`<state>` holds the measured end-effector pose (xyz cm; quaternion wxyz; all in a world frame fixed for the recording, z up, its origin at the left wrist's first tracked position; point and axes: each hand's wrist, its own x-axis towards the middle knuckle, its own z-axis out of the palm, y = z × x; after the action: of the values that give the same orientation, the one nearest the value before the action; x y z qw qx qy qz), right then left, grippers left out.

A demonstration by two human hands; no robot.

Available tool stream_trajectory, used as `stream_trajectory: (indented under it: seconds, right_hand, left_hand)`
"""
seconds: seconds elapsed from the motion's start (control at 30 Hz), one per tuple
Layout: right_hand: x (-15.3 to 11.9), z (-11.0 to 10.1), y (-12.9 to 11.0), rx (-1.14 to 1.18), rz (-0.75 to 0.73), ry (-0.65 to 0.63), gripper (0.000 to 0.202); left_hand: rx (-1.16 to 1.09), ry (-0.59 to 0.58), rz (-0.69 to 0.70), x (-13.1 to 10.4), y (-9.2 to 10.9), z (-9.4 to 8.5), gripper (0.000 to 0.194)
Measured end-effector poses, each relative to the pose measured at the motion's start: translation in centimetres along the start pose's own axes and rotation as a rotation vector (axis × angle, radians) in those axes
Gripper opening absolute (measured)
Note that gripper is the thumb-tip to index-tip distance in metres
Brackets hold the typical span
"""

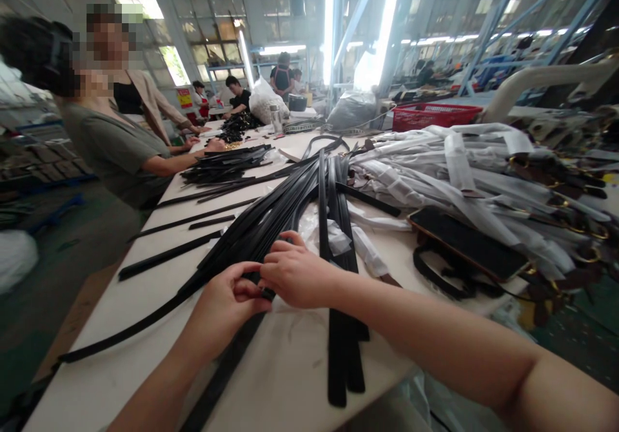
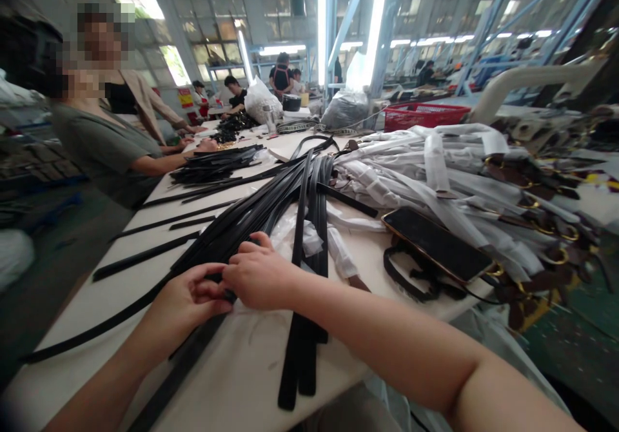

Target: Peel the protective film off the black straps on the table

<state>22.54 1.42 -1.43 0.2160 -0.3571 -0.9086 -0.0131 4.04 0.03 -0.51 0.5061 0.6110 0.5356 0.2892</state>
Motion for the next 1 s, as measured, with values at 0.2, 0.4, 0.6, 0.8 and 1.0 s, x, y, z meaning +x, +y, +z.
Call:
stream_trajectory:
  seconds: [0.2, 0.4, 0.6, 0.8, 1.0]
  right_hand:
    - [0.3, -0.8, 1.2, -0.012, 0.123, 0.044, 0.028]
    - [0.3, -1.0, -0.7, 0.133, 0.029, 0.253, 0.017]
    - [0.6, -0.4, 3.8, 0.79, 0.927, 0.196, 0.054]
    - [1.2, 0.9, 3.9, 1.549, 0.833, 0.179, 0.04]
    - [0.8, 2.1, -1.2, 1.409, 0.534, 0.22, 0.037]
  left_hand:
    - [-0.085, -0.016, -0.007, -0.3, 0.1, 0.7, 0.054]
    - [-0.335, -0.034, 0.049, -0.5, -0.3, 1.0, 0.059]
    - [-0.254, -0.007, 0.069, -0.8, 0.1, 0.5, 0.06]
    - [-0.307, -0.098, -0.01, -1.1, 0.2, 0.9, 0.056]
    - [-0.385, -0.078, -0.006, -0.5, -0.7, 0.6, 0.057]
